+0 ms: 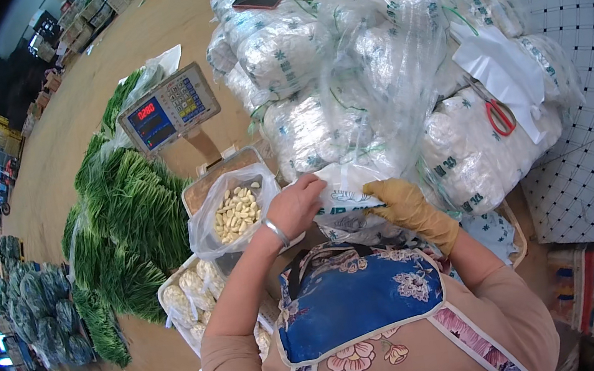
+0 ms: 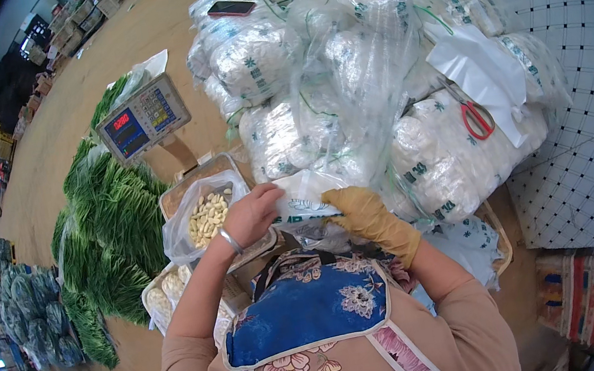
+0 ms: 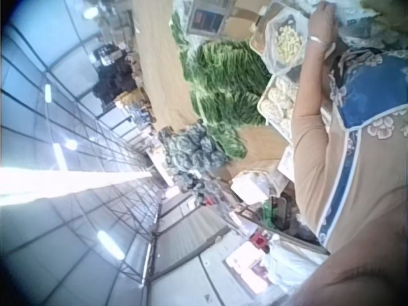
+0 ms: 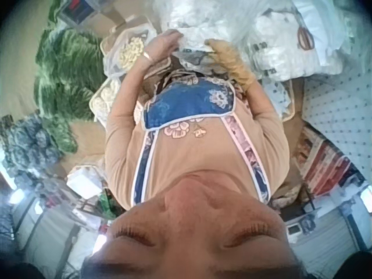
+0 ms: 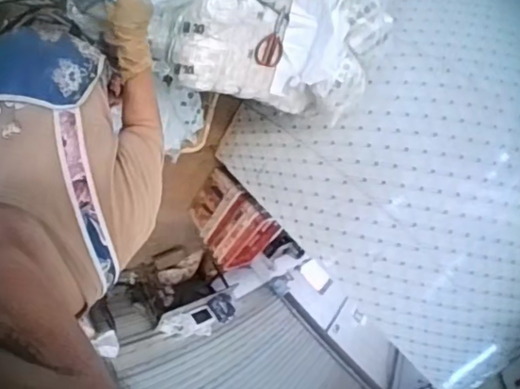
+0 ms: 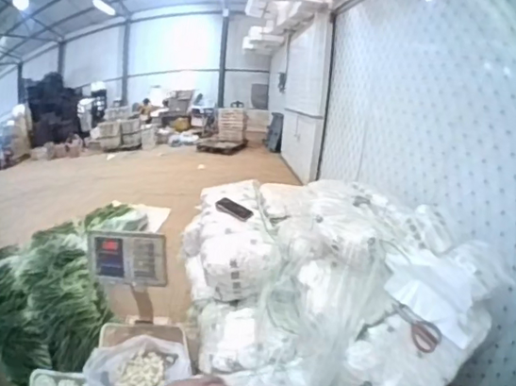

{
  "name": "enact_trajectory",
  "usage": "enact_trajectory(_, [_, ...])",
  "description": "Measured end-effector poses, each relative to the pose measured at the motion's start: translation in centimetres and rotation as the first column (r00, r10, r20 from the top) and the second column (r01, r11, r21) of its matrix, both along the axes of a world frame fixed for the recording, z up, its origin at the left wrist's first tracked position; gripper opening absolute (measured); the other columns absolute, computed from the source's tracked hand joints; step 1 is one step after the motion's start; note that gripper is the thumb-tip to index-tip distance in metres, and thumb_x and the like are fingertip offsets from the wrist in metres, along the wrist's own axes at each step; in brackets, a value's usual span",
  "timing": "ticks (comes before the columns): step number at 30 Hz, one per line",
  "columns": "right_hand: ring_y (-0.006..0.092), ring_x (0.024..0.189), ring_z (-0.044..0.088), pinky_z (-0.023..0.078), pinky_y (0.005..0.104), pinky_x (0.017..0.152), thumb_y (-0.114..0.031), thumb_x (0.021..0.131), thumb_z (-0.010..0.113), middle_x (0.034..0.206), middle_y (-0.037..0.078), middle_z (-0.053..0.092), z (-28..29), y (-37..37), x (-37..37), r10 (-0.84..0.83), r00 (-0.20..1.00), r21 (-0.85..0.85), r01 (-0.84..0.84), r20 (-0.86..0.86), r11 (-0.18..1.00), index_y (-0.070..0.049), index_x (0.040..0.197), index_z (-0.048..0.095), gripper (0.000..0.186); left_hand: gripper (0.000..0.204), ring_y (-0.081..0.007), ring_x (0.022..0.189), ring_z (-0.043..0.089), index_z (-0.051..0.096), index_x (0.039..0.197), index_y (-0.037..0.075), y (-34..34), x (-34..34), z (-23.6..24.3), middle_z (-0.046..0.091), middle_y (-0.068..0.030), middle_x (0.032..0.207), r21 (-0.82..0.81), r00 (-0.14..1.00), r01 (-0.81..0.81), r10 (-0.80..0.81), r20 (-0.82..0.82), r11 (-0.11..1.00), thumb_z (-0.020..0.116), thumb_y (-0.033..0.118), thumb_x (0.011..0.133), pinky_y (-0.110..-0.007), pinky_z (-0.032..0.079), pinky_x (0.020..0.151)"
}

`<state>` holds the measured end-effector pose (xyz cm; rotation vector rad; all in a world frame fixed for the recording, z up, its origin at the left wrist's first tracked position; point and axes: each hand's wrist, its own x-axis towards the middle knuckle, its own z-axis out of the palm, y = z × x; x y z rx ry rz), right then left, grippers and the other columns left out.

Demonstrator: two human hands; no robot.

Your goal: The person repeatedly scoops garlic cloves from a large sack into a plastic bag, places the bag on a digital scale, adjusts the quantity, ties the bag, and sets it aside. This cycle is repeated multiple times.

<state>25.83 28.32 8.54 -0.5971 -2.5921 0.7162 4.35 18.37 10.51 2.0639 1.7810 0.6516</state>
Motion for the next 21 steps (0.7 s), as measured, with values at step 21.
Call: enact_trajectory(21, [0.0277, 0.071, 0.052, 0.042, 0.0352, 0.064, -0.023, 0.074, 0.056, 0.073, 0.011, 0.054, 3.4, 2.0, 2.2, 0.13, 0.991, 0.105, -0.128, -0.016, 0.986, -0.004, 0.078, 0.055, 0.019, 0.013, -0.0206, 0.05, 0.046, 0.043, 0.068, 0.001, 0.3, 4.5, -1.1, 0.044, -0.0104, 0.058, 0.168, 0.914, -0.302, 0.235, 0.33, 0.938, 0.055, 0.0, 0.071, -0.029, 0.035, 0.045])
